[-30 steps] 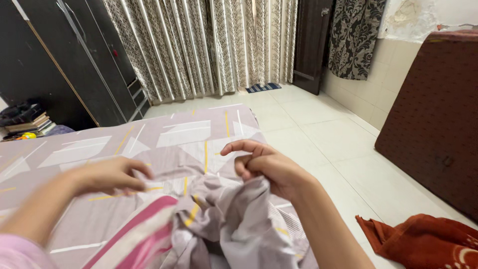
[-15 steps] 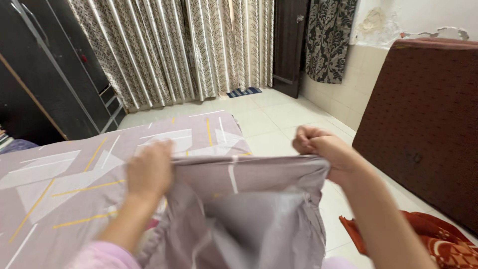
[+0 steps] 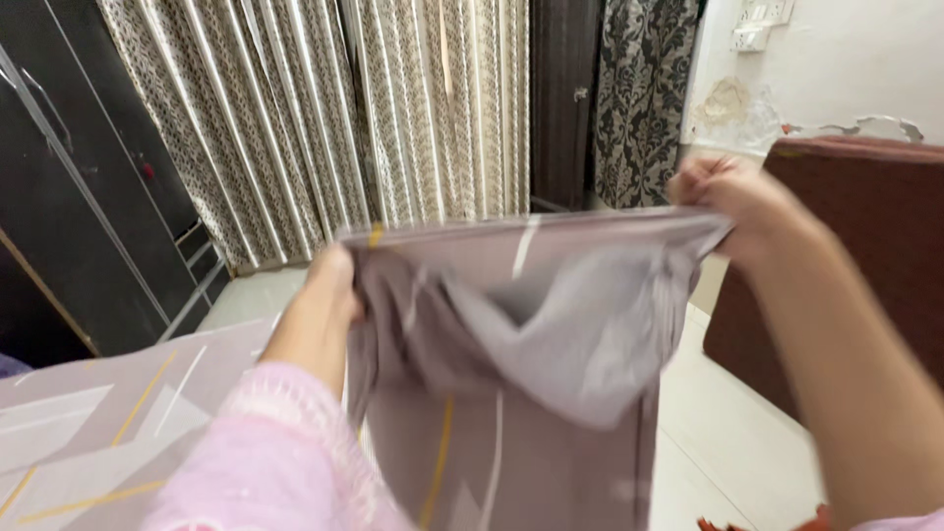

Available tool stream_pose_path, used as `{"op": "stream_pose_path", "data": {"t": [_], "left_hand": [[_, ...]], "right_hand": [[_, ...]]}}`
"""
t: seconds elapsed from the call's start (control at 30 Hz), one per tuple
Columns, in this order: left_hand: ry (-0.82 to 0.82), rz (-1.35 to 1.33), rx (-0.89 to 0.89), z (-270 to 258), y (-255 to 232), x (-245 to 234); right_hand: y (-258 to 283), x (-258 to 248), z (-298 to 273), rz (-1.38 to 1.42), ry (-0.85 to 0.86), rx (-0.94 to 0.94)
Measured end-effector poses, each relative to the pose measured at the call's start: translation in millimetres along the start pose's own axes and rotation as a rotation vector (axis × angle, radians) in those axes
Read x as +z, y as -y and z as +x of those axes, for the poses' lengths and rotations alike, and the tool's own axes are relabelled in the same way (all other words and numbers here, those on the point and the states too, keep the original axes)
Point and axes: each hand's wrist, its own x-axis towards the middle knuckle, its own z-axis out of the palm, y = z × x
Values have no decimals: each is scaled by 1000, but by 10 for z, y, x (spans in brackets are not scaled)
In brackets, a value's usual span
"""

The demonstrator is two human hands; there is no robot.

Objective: The person inserts a striped pillow into a geometric-patterned pillowcase on a bed. They align the corners, pull the case over the pillow, and smooth the fabric to fit it properly.

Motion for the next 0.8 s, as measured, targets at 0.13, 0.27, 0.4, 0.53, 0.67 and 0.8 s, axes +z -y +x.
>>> {"op": "stream_pose_path", "data": {"t": [0.13,0.27,0.4,0.53,0.67,0.8], "left_hand": [[-10,280,168,558,-578,111],[-318,1762,184,253,-506,-531],[-280,1901,-513,-643,384,-1635],[-40,1825,-664,-1762,1308,-2159],[70,1454,-654,-2422,1763,-1582],[363,1028,-52,-2408,1898,-446]], "right_hand": [[379,-143,351,-70,-59,-7],[-196,-220,240,-313,-136,168],[-1764,230,-512,-225,106,450],[-2956,666,-1554,333,450,485],[-3107,900,-1681,271,479,562],[-2828,1048,-1459,232,588,559]]}}
